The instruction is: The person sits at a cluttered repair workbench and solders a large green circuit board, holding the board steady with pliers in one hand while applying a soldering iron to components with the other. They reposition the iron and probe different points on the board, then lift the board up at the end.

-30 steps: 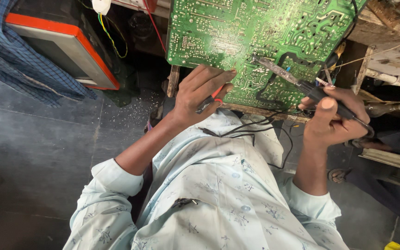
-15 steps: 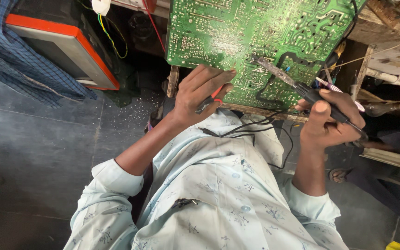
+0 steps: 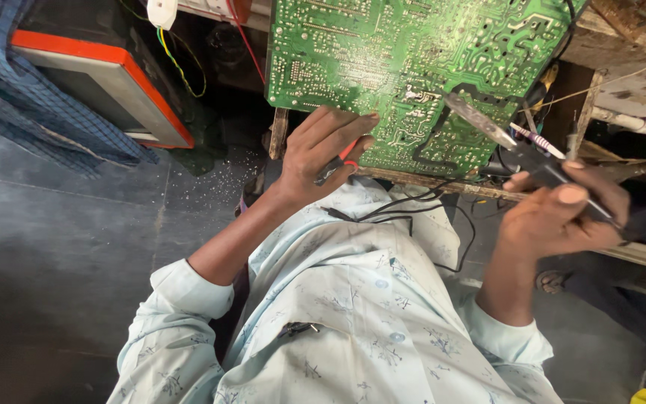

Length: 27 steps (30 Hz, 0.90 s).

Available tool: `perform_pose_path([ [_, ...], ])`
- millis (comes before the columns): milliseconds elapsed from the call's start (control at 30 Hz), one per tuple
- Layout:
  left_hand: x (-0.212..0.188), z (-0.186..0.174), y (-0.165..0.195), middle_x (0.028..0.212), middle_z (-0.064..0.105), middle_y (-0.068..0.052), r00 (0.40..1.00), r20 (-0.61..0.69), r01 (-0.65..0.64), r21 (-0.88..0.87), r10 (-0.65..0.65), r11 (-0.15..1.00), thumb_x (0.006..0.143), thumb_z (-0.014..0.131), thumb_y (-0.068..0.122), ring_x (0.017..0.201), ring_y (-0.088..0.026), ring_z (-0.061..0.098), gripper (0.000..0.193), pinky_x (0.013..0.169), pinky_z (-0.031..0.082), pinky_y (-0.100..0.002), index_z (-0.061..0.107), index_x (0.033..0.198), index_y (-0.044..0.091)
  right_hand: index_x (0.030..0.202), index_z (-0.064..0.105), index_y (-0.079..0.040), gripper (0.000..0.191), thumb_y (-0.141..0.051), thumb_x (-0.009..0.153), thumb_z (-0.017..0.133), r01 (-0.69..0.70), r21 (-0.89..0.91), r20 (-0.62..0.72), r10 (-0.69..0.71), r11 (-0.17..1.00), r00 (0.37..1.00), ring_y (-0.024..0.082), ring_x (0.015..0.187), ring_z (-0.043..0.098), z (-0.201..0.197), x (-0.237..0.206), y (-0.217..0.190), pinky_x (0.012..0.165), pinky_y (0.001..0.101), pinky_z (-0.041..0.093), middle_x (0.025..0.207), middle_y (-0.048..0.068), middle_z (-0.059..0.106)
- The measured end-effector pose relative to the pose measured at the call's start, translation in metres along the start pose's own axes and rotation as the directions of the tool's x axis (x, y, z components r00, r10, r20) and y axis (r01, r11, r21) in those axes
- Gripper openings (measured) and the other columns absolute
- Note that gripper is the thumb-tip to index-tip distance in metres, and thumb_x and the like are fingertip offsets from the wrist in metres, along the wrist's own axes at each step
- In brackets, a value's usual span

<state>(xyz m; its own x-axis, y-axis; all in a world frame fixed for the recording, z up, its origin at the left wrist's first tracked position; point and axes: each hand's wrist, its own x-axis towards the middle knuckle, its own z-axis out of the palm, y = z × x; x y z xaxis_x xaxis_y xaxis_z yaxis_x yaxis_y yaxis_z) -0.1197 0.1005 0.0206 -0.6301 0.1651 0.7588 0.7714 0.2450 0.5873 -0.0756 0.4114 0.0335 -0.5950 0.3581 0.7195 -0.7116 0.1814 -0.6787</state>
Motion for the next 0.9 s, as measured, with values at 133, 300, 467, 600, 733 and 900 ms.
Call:
perform_pose_path([
  [133,0.0,0.0,0.0,0.115,0.069,-0.012,1.0,0.006,0.003,-0.024,-0.003,1.0,0.089,0.08,-0.004,0.094,-0.028,0.066,0.041,0.082,0.052,-0.039,0.066,0.126,0.0,0.111,0.054,0.008,0.048,-0.031,0.104,0.083,-0.046,0.02,-0.095,0.047,0.999,0.994,0.035,0.067,0.068,-0.009,0.001,-0.006,0.05,0.0472,0.061,0.096,0.021,0.061],
  [300,-0.001,0.001,0.0,0.112,0.069,-0.012,1.0,0.017,0.02,-0.01,-0.02,1.0,0.088,0.08,-0.004,0.095,-0.029,0.066,0.042,0.083,0.053,-0.039,0.066,0.128,0.0,0.113,0.059,0.01,0.048,-0.031,0.104,0.082,-0.053,-0.041,0.089,0.056,0.998,0.994,0.034,0.068,0.072,-0.005,-0.004,-0.003,0.054,0.043,0.062,0.101,0.023,0.064],
  [467,-0.001,0.001,0.0,0.112,0.068,-0.012,1.0,0.0,0.013,-0.009,-0.013,1.0,0.089,0.081,-0.004,0.094,-0.028,0.066,0.042,0.083,0.053,-0.039,0.066,0.128,0.0,0.117,0.067,0.01,0.047,-0.033,0.107,0.08,-0.053,-0.162,0.23,0.09,0.985,0.969,0.032,0.073,0.075,0.009,-0.006,-0.007,0.061,0.0362,0.062,0.097,0.022,0.068],
  [600,-0.001,0.001,0.0,0.114,0.069,-0.011,1.0,0.006,0.013,-0.023,-0.013,1.0,0.088,0.081,-0.004,0.095,-0.028,0.066,0.042,0.083,0.053,-0.039,0.066,0.127,0.0,0.119,0.066,0.01,0.043,-0.031,0.111,0.076,-0.033,-0.186,0.301,0.088,0.982,0.95,0.031,0.077,0.077,0.017,0.002,-0.01,0.065,0.0337,0.064,0.101,0.021,0.07],
  [733,-0.002,0.001,0.0,0.116,0.069,-0.012,1.0,0.015,0.014,-0.031,-0.014,0.999,0.088,0.08,-0.005,0.095,-0.027,0.066,0.041,0.084,0.053,-0.039,0.066,0.126,0.0,0.116,0.064,0.009,0.04,-0.03,0.111,0.074,-0.03,-0.202,0.299,0.091,0.979,0.95,0.03,0.077,0.076,0.02,0.004,-0.01,0.064,0.0336,0.064,0.106,0.021,0.068],
  [900,-0.002,0.0,0.0,0.116,0.069,-0.011,1.0,0.012,0.011,-0.026,-0.01,1.0,0.089,0.08,-0.004,0.096,-0.028,0.066,0.041,0.084,0.053,-0.039,0.066,0.127,0.0,0.121,0.064,0.009,0.04,-0.029,0.113,0.075,-0.033,-0.201,0.308,0.095,0.979,0.946,0.031,0.078,0.077,0.017,-0.001,-0.008,0.066,0.0345,0.063,0.104,0.021,0.069],
])
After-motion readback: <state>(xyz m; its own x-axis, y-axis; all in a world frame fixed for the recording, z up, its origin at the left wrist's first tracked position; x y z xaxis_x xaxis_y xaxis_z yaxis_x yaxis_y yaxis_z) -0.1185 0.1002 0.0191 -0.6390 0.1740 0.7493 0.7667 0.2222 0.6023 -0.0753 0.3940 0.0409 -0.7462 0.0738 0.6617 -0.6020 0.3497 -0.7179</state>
